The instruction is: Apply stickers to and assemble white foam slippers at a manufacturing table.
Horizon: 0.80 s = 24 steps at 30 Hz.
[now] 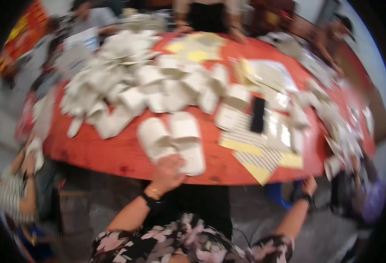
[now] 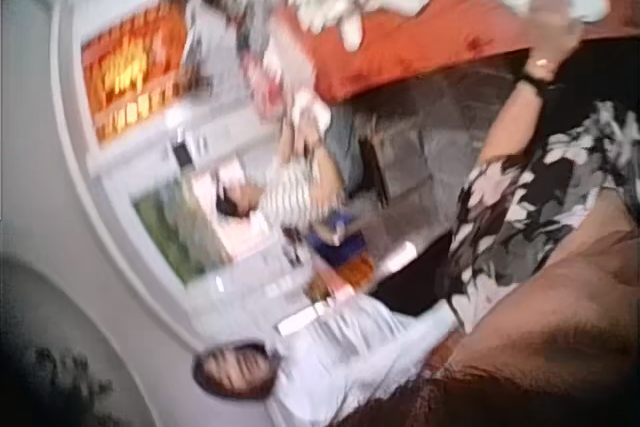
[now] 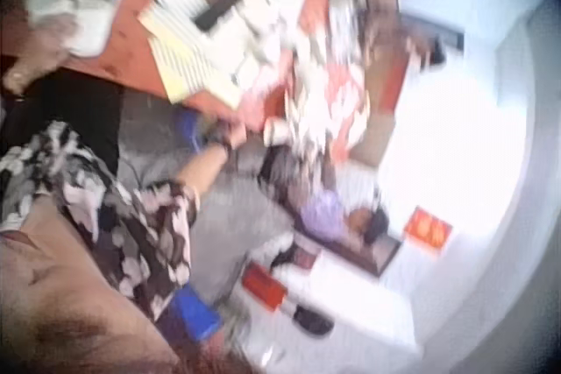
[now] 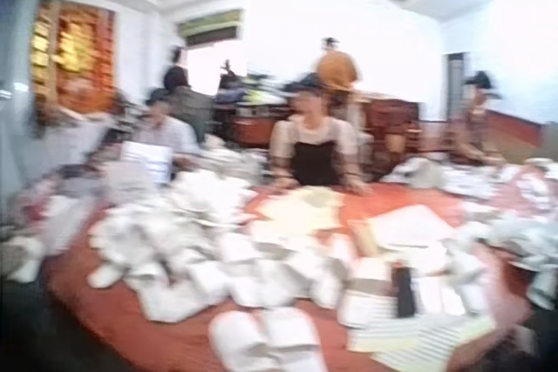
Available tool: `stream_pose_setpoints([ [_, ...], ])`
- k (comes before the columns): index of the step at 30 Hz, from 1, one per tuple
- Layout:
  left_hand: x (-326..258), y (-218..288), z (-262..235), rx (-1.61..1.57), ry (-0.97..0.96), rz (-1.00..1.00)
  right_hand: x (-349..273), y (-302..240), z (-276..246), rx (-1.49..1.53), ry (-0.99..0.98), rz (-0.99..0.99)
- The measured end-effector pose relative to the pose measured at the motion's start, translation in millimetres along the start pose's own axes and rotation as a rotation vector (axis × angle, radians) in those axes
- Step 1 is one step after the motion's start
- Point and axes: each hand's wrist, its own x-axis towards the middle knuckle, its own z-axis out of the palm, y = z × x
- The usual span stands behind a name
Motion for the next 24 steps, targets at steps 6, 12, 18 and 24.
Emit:
stream_pose_setpoints([
  [6, -7, 11, -6, 0.006, 0.053, -0.028, 71, 4, -20, -0.218, -0.055, -0.091],
  [12, -1, -2, -1, -0.028, 0.042, 0.02, 44, 17, -20, -0.103, -0.049, -0.036],
  [18, 8, 1, -7, 0.002, 0.029, 0.027, -31, 13, 19, -0.559, 0.24, -0.733],
  [24, 3, 4, -7, 0.062, 0.05, 0.024, -175, 0, 107, -0.691, -0.1, -0.933],
])
